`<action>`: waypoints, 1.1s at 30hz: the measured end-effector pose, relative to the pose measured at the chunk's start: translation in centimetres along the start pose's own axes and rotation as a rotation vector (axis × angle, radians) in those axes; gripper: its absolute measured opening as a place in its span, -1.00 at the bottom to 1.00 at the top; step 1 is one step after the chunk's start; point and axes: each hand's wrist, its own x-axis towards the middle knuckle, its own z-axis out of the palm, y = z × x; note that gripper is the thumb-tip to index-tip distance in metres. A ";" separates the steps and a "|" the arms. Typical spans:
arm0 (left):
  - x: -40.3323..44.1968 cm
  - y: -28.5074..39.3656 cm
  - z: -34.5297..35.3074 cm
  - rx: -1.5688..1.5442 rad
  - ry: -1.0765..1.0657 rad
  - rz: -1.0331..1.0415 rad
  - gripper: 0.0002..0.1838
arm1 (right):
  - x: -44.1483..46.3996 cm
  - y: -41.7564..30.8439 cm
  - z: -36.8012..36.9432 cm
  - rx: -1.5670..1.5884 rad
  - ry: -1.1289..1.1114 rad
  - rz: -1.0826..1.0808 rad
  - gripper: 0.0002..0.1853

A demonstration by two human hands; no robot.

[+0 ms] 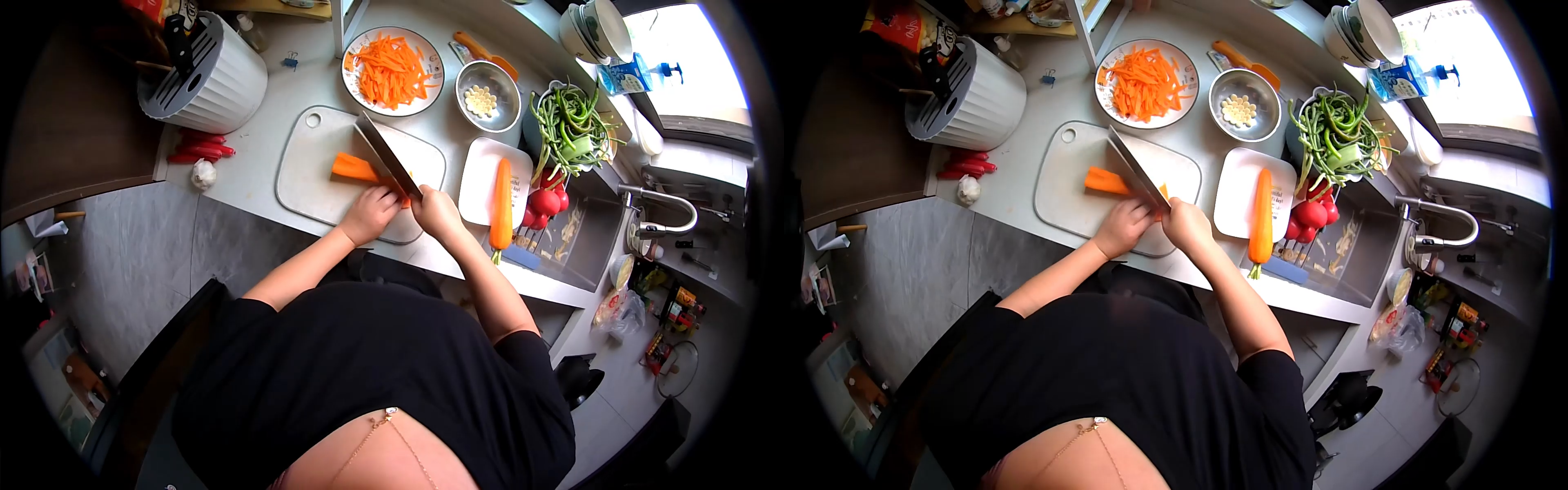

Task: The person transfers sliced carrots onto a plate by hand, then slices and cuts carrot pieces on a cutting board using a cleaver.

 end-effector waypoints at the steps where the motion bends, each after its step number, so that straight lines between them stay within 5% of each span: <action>1: 0.0 -0.2 0.1 0.001 0.002 -0.007 -0.74 | -0.3 0.2 -0.3 0.000 0.025 -0.003 -0.76; 33: -0.5 0.5 -0.1 0.056 -0.024 -0.034 -0.76 | -2.2 -0.2 1.3 0.008 0.016 0.061 -0.80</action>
